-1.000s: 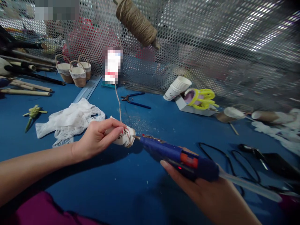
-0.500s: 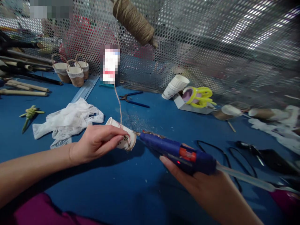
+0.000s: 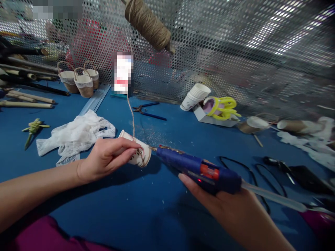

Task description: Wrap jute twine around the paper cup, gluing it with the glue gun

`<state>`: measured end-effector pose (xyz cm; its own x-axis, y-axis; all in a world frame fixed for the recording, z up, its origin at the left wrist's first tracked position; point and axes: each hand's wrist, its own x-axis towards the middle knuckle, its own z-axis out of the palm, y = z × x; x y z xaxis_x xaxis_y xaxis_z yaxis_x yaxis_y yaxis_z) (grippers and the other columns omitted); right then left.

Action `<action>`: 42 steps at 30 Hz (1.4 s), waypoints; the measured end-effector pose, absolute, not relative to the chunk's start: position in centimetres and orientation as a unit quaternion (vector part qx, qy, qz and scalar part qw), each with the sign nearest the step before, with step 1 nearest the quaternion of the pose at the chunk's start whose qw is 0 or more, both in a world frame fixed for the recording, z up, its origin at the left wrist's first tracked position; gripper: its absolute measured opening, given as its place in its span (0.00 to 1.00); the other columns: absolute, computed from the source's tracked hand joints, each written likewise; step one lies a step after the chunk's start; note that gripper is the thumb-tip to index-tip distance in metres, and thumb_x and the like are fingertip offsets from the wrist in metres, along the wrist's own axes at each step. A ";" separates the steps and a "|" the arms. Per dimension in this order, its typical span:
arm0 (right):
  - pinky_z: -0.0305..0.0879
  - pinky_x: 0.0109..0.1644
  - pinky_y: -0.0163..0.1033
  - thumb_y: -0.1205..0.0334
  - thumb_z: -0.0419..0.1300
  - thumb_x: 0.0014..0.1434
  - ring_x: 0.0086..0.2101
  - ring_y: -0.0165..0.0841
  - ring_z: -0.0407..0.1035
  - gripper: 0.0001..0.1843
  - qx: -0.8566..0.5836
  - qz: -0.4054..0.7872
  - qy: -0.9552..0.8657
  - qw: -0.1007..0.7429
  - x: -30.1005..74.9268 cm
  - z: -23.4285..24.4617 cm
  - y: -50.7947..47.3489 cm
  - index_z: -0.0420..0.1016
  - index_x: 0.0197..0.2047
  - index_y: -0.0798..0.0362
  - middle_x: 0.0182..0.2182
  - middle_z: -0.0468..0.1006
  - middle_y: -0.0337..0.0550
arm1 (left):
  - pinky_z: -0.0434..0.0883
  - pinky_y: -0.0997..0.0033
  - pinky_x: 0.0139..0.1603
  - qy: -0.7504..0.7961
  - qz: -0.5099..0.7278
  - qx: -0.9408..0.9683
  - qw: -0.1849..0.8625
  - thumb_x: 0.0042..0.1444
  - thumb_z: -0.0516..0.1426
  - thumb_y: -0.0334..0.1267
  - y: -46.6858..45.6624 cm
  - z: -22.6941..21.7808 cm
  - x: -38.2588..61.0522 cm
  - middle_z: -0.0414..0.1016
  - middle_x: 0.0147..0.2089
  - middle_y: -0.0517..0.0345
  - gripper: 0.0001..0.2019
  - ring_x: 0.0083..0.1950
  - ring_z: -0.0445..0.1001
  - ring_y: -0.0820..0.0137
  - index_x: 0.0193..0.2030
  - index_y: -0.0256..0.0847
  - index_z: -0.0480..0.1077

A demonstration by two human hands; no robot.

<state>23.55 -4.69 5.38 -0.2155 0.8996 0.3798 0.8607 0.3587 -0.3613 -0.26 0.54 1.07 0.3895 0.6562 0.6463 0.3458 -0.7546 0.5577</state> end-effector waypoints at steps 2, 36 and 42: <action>0.73 0.25 0.40 0.43 0.43 0.57 0.23 0.37 0.74 0.23 -0.570 0.037 -0.768 0.290 23.5 4.5 -5.0 0.71 0.25 0.47 0.23 0.77 0.45 | 0.71 0.83 0.27 0.314 0.460 0.813 0.170 0.55 0.52 0.28 0.5 1.0 -0.3 0.78 0.27 0.53 0.06 0.26 0.76 0.76 0.36 0.32 0.70; 0.72 0.39 0.49 0.50 0.51 0.56 0.40 0.46 0.72 0.15 -0.604 -0.045 -0.761 0.234 24.3 2.8 -6.3 0.74 0.36 0.47 0.37 0.77 0.52 | 0.71 0.79 0.28 0.385 0.448 0.760 0.270 0.56 0.52 0.32 0.9 0.9 0.0 0.79 0.30 0.55 0.07 0.28 0.75 0.74 0.35 0.36 0.71; 0.71 0.41 0.49 0.50 0.48 0.57 0.40 0.46 0.72 0.16 -0.594 0.009 -0.769 0.237 24.5 3.2 -6.6 0.75 0.33 0.46 0.34 0.78 0.50 | 0.69 0.80 0.26 0.416 0.438 0.743 0.288 0.56 0.52 0.34 0.9 0.9 -0.1 0.78 0.29 0.56 0.08 0.27 0.74 0.74 0.35 0.36 0.72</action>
